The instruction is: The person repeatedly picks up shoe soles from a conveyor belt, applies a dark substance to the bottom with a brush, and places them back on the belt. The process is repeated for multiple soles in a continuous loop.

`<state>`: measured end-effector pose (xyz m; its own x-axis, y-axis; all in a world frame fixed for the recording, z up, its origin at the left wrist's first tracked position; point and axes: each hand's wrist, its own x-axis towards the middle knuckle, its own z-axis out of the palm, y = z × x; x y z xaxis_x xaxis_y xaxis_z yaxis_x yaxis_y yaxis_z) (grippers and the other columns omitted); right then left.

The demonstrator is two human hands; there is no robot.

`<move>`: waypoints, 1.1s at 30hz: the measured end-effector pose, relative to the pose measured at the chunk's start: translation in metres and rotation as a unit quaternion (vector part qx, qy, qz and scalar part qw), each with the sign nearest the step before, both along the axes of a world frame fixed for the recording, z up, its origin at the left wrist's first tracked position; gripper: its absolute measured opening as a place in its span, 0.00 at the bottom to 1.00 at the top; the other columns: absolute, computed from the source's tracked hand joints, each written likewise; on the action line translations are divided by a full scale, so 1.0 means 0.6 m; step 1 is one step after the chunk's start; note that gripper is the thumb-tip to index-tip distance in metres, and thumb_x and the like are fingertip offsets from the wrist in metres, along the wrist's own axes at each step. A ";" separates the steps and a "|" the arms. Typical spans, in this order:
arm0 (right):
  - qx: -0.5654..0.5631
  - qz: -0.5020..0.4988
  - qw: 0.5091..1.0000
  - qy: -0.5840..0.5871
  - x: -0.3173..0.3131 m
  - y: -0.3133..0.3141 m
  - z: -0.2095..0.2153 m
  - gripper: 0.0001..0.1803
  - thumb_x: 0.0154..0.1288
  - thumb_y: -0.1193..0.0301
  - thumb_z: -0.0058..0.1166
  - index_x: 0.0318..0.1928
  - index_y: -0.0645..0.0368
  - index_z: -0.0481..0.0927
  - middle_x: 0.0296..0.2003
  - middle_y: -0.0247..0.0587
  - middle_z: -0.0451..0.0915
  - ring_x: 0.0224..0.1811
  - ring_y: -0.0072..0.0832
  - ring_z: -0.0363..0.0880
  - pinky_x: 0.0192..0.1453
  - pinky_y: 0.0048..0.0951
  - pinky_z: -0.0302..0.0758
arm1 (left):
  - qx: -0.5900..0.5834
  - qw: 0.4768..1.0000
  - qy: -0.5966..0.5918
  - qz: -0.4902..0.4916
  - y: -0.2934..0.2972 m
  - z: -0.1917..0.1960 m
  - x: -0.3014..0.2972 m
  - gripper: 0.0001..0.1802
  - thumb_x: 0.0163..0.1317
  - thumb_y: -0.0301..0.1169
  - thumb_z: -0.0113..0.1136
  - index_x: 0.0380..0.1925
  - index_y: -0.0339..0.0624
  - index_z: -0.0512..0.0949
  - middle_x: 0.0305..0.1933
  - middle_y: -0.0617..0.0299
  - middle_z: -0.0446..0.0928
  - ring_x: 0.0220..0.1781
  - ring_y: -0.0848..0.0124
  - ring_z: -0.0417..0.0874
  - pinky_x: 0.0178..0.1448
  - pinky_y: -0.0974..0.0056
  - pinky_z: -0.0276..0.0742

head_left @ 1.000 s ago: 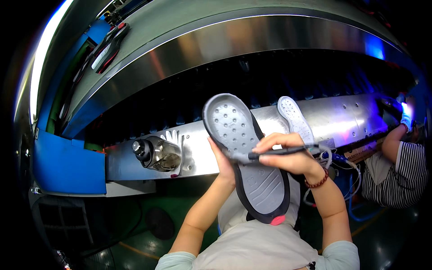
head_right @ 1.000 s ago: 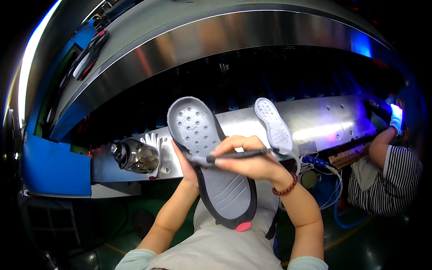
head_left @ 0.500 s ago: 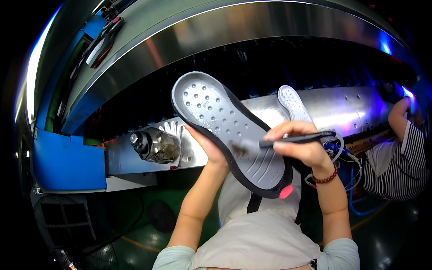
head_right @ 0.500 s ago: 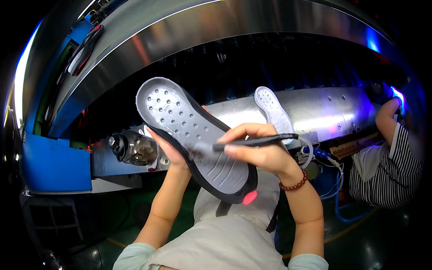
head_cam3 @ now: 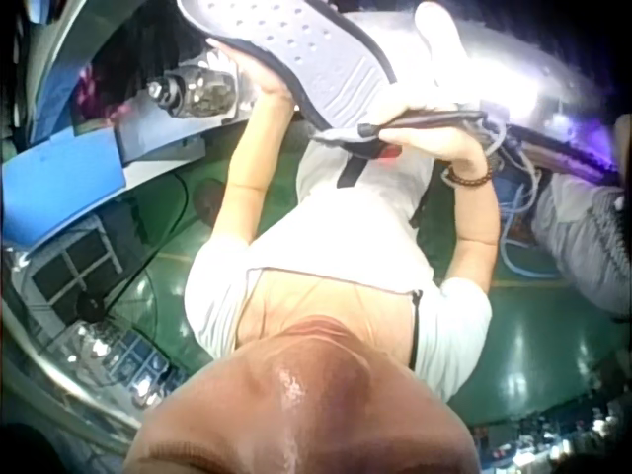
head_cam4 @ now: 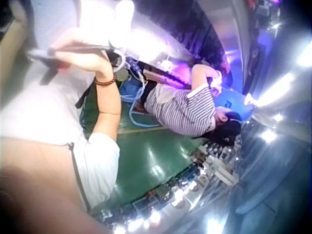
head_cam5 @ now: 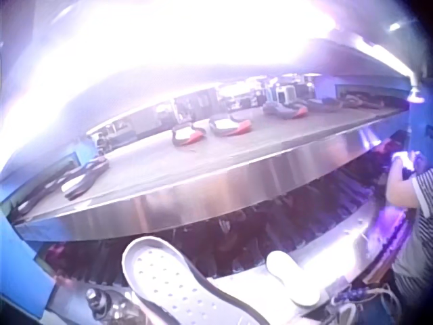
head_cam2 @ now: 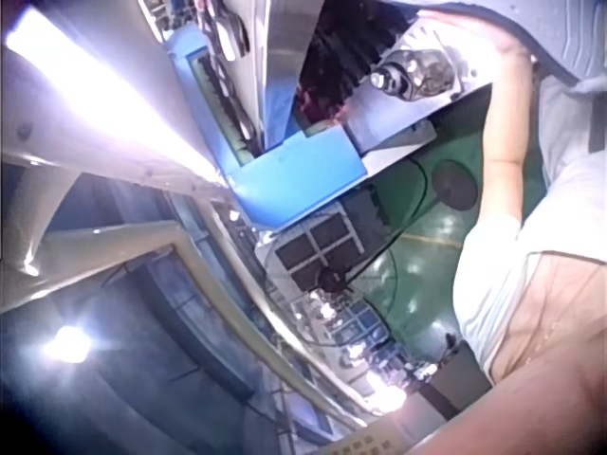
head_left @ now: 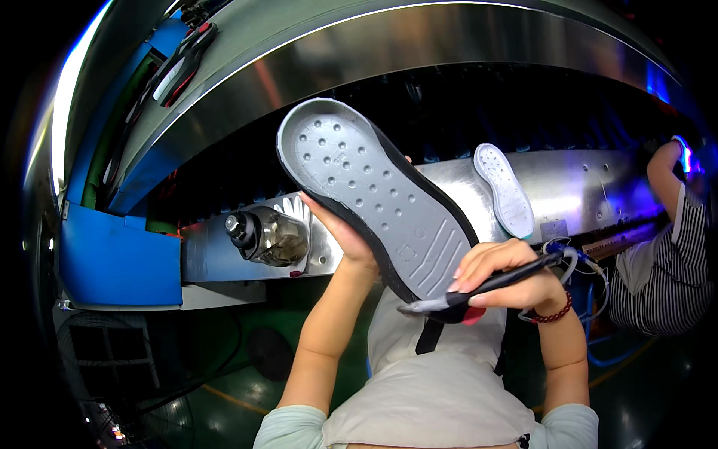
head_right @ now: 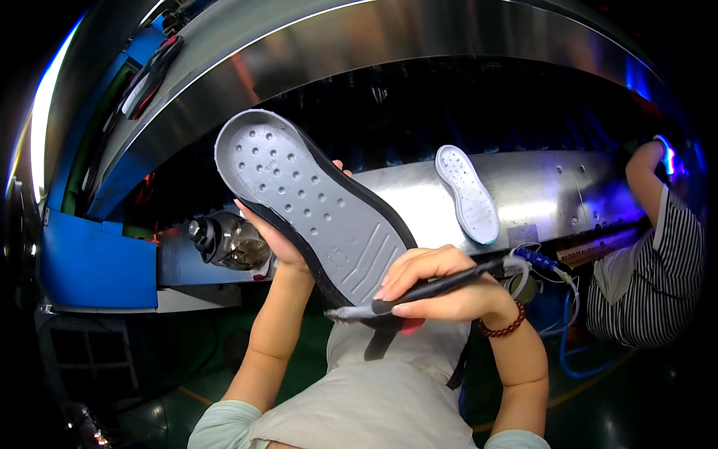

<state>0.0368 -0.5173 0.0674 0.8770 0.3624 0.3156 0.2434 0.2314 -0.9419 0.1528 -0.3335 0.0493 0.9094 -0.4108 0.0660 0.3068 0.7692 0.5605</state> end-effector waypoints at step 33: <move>0.229 -0.141 0.954 0.132 -0.020 0.051 0.010 0.08 0.51 0.82 0.53 0.35 0.67 0.74 0.37 0.51 0.77 0.43 0.33 0.76 0.51 0.31 0.71 | 0.031 0.998 -0.056 0.013 0.013 0.007 -0.077 0.55 0.43 0.74 0.35 0.61 0.41 0.55 0.63 0.51 0.57 0.60 0.60 0.64 0.64 0.55 0.58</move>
